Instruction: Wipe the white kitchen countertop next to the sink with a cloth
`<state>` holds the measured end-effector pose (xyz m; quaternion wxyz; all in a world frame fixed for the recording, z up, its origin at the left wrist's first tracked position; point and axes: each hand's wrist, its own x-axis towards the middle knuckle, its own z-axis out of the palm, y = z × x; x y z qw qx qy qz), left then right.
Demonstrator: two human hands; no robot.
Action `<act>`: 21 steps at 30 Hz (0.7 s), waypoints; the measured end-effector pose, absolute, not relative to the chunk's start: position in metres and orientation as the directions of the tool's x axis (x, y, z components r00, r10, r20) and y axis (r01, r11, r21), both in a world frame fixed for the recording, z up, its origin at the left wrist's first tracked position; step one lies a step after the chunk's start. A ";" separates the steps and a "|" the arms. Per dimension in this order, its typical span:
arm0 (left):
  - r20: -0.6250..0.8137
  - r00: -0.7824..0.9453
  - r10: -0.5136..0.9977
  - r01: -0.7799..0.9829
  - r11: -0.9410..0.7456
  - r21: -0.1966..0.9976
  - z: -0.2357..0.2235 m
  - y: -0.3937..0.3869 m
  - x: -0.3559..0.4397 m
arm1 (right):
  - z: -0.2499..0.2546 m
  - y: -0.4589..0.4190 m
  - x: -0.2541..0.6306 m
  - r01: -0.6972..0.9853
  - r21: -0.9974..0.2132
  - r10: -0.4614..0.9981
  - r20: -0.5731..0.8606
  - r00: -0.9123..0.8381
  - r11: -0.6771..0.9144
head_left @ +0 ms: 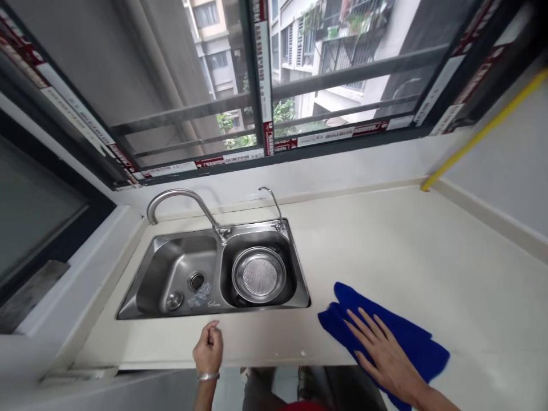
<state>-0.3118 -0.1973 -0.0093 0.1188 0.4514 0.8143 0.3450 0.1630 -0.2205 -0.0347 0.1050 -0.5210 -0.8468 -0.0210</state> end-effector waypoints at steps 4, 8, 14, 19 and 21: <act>0.168 -0.505 0.847 0.662 0.255 0.705 -0.013 -0.202 -0.313 | -0.030 -0.219 0.101 0.835 -0.055 0.823 0.213 -0.526 0.548; 0.207 -0.414 0.886 0.653 0.131 0.746 -0.016 -0.215 -0.319 | -0.028 -0.211 0.027 0.768 -0.025 0.751 0.230 -0.619 0.640; 0.174 -0.528 0.831 0.541 0.171 0.824 -0.031 -0.272 -0.352 | -0.027 -0.196 -0.088 0.606 -0.129 0.619 0.139 -0.773 0.785; -0.049 -0.781 0.623 0.216 0.343 0.914 -0.034 -0.309 -0.393 | -0.029 -0.183 -0.193 0.514 -0.267 0.544 0.047 -0.838 0.815; -0.062 -0.821 0.567 0.171 0.348 0.922 -0.032 -0.316 -0.409 | -0.029 -0.179 -0.236 0.481 -0.321 0.517 0.033 -0.856 0.816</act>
